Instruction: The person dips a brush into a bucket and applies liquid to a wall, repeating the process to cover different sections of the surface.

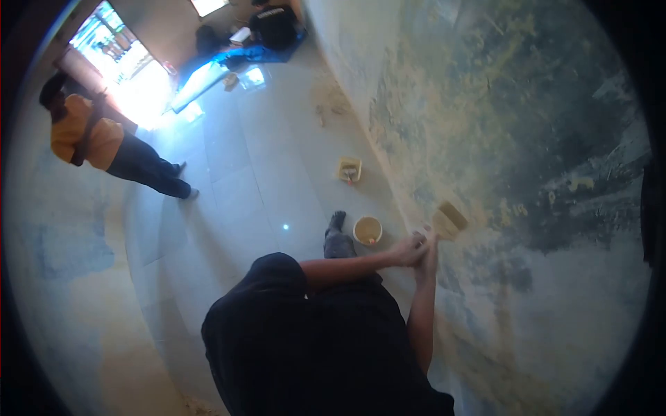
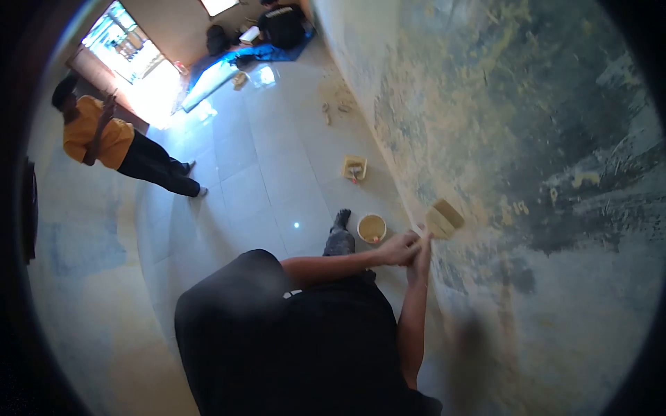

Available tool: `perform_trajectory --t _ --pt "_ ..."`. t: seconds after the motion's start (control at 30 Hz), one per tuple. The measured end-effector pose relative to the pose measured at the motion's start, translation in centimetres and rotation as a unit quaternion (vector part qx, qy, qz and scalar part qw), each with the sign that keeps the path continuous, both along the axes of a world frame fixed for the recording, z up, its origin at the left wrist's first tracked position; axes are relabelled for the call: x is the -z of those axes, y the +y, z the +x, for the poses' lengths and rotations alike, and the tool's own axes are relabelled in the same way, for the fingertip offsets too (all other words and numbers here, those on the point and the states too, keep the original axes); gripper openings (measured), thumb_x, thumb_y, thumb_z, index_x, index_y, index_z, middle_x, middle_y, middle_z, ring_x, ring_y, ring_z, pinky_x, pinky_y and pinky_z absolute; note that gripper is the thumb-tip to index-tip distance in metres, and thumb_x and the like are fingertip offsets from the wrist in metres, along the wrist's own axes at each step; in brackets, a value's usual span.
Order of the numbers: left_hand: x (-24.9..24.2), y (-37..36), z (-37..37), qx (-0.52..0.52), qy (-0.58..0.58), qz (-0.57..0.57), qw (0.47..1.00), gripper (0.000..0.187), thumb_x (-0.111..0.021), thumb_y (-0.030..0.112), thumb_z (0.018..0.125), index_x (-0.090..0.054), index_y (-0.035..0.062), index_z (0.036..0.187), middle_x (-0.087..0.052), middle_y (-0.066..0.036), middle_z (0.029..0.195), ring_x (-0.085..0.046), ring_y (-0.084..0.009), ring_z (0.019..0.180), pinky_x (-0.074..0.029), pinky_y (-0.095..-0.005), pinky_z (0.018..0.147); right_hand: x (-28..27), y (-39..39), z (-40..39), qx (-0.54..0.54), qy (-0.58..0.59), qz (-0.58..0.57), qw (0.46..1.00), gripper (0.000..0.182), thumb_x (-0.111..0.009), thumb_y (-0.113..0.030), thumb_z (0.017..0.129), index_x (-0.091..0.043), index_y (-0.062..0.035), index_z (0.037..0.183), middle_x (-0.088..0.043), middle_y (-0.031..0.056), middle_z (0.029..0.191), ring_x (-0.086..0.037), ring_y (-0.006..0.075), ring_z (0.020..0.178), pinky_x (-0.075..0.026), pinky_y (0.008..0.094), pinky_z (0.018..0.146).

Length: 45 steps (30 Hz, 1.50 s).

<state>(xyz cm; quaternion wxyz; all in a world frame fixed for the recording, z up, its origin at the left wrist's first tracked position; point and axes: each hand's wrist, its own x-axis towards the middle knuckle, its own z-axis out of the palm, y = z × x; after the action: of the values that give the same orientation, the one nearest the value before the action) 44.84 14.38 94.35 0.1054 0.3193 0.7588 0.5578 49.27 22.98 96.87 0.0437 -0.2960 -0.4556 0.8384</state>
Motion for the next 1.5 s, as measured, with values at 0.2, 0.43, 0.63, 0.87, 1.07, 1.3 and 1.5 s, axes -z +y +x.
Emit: perform_trajectory --t 0.2,0.43,0.63,0.87,1.07,1.3,1.5 --pt "6.9 -4.4 -1.4 0.044 -0.339 -0.1 0.934 0.025 -0.051 0.016 0.087 -0.055 -0.0007 0.106 -0.059 -0.025 0.094 -0.059 -0.0336 0.093 -0.048 -0.0383 0.079 4.8 -1.0 2.3 -0.122 -0.152 0.018 0.981 0.055 -0.032 -0.055 0.094 -0.046 -0.0135 0.127 -0.06 0.0063 0.105 -0.059 0.0164 0.089 -0.047 0.0351 0.074" --pt "18.7 -8.6 -4.0 -0.016 -0.293 -0.364 0.884 0.03 -0.046 0.025 0.087 -0.056 0.0004 0.099 -0.059 -0.025 0.107 -0.058 -0.04 0.099 -0.045 -0.0492 0.084 12.8 1.0 11.9 -0.042 -0.384 -0.046 0.921 0.046 -0.04 -0.05 0.092 -0.049 -0.0136 0.118 -0.064 0.0101 0.094 -0.061 0.0222 0.083 -0.049 0.038 0.069" --pt "31.5 -8.3 -8.5 -0.032 -0.304 -0.446 0.842 0.026 -0.051 0.022 0.082 -0.061 -0.0006 0.089 -0.064 -0.023 0.089 -0.062 -0.0404 0.087 -0.05 -0.0481 0.076 17.9 -0.6 17.5 -0.044 -0.572 -0.027 0.818 0.044 -0.041 -0.046 0.092 -0.049 -0.0082 0.114 -0.065 0.0131 0.095 -0.064 0.023 0.079 -0.053 0.0371 0.062" --pt "47.8 -3.8 -11.9 -0.033 -0.174 -0.51 0.842 0.013 -0.051 0.012 0.082 -0.056 0.0026 0.087 -0.066 -0.017 0.081 -0.066 -0.0305 0.078 -0.053 -0.0393 0.063 31.6 -3.0 10.7 -0.157 -0.587 -0.001 0.794 0.048 -0.045 -0.046 0.091 -0.052 -0.0044 0.113 -0.064 0.015 0.098 -0.064 0.0241 0.083 -0.053 0.0359 0.063" --pt "57.1 -3.0 -13.9 0.093 -0.109 -0.563 0.814 0.014 -0.053 0.012 0.08 -0.063 0.0034 0.085 -0.067 -0.013 0.078 -0.067 -0.028 0.074 -0.053 -0.0371 0.06 48.2 -2.7 2.3 -0.146 -0.475 0.09 0.863 0.043 -0.043 -0.035 0.091 -0.051 -0.0038 0.12 -0.061 0.0166 0.106 -0.061 0.0239 0.096 -0.053 0.0349 0.065" --pt "57.9 -3.9 -14.1 0.081 -0.172 -0.546 0.816 0.019 -0.052 0.012 0.081 -0.067 0.002 0.085 -0.068 -0.015 0.082 -0.068 -0.029 0.076 -0.055 -0.0394 0.064 56.4 -2.4 -3.1 -0.094 -0.492 -0.004 0.865 0.043 -0.039 -0.02 0.087 -0.047 -0.0007 0.125 -0.051 0.0235 0.123 -0.054 0.0329 0.109 -0.052 0.0397 0.077" --pt "52.4 -4.8 -15.1 0.069 -0.165 -0.477 0.861 0.022 -0.048 0.015 0.084 -0.064 -0.0005 0.087 -0.065 -0.021 0.077 -0.065 -0.0362 0.073 -0.052 -0.0448 0.063 56.7 0.0 -5.8 -0.101 -0.494 0.079 0.86 0.049 -0.039 -0.025 0.091 -0.034 -0.0088 0.137 -0.047 0.0171 0.13 -0.048 0.0319 0.116 -0.048 0.0414 0.086"
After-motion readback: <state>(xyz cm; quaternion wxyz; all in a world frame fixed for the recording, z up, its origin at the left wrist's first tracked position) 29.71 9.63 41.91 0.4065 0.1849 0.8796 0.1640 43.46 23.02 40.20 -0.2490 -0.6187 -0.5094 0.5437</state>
